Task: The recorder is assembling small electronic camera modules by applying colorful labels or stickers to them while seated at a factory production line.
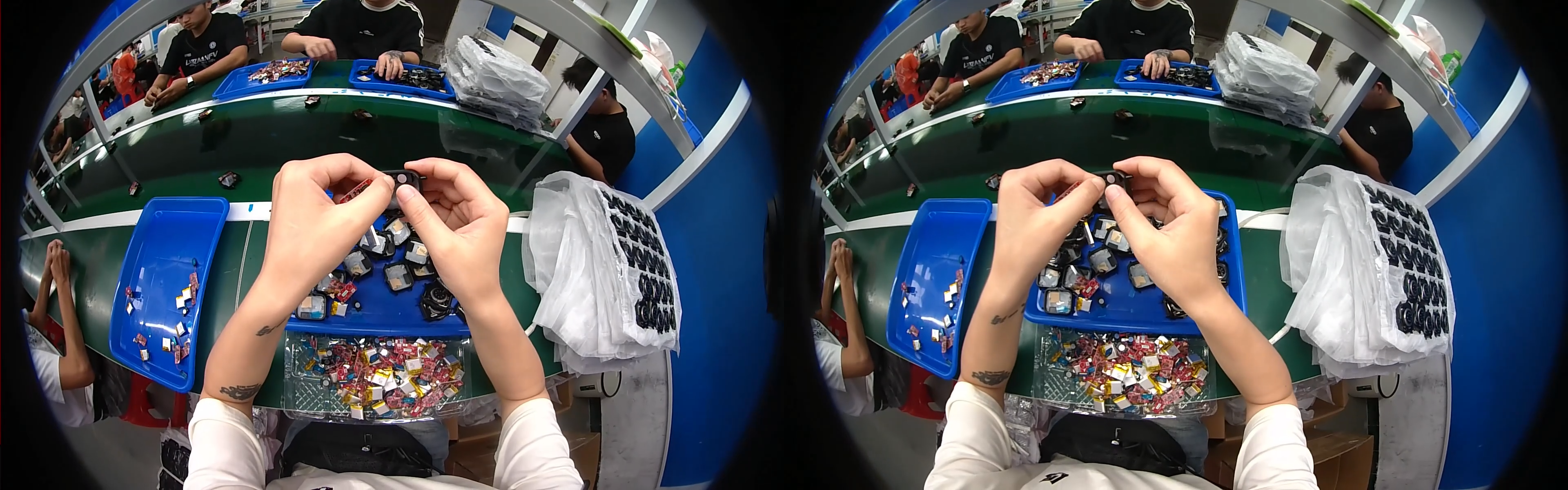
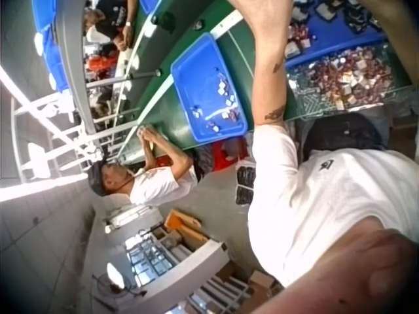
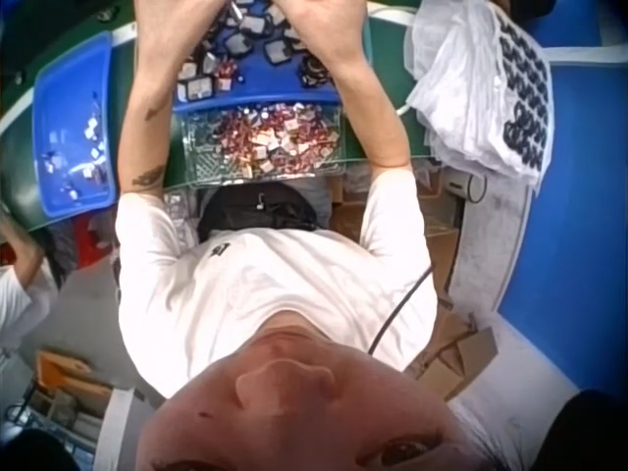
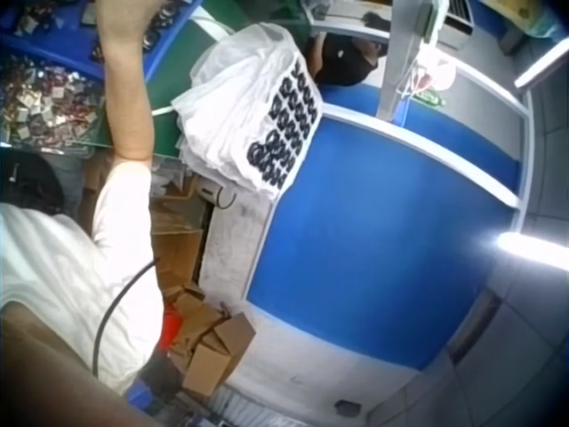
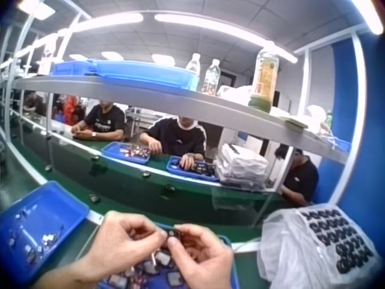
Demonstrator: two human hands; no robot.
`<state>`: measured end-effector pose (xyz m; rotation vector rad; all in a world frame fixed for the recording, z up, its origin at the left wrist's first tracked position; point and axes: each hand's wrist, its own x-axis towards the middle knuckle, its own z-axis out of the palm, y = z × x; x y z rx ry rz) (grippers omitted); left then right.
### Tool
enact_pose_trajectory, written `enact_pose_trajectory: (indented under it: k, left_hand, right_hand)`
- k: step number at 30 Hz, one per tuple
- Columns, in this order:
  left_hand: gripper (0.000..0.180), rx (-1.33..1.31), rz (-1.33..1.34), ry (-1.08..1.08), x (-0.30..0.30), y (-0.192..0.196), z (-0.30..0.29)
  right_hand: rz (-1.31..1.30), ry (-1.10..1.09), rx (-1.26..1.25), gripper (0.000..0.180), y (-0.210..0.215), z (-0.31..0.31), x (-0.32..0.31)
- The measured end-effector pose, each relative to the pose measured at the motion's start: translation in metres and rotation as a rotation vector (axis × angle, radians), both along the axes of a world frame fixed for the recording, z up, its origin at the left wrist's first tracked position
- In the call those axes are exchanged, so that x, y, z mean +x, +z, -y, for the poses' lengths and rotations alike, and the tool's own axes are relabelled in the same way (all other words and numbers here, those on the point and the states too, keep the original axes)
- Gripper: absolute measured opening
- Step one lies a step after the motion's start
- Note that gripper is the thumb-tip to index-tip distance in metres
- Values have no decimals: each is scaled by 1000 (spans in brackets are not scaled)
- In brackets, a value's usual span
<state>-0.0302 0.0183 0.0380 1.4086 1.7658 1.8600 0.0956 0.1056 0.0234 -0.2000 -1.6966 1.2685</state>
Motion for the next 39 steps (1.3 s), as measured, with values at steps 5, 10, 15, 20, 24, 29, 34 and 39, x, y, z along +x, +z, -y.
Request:
enact_pose_trajectory:
  k: [5, 10, 15, 20, 24, 29, 34, 39]
  left_hand:
    - [13, -5, -7, -15, 4, -1, 0]
    - [11, 55, 35, -88, 12, 5, 3]
    - [10, 57, -52, -82, 7, 3, 4]
    - [12, 15, 115, -208, 6, 2, 4]
    - [16, 24, 334, -410, 3, 2, 3]
    - [14, -28, 354, -389, 2, 2, 2]
    - [14, 3, 261, -225, 7, 4, -2]
    - [19, 20, 27, -212, -11, -4, -9]
  right_hand:
    - [-13, -61, 34, 20, -5, -4, 0]
    - [-121, -33, -128, 17, 2, -12, 6]
    - [-147, 28, -215, 15, 5, -12, 4]
    - [-121, 83, -212, 13, 5, -12, 6]
    - [-131, -3, -117, 12, 2, -14, 7]
    - [-90, -208, 182, 16, -1, -10, 5]
    - [-100, -176, 174, 15, 2, -9, 4]
    - [17, -19, 41, 19, 7, -13, 10]
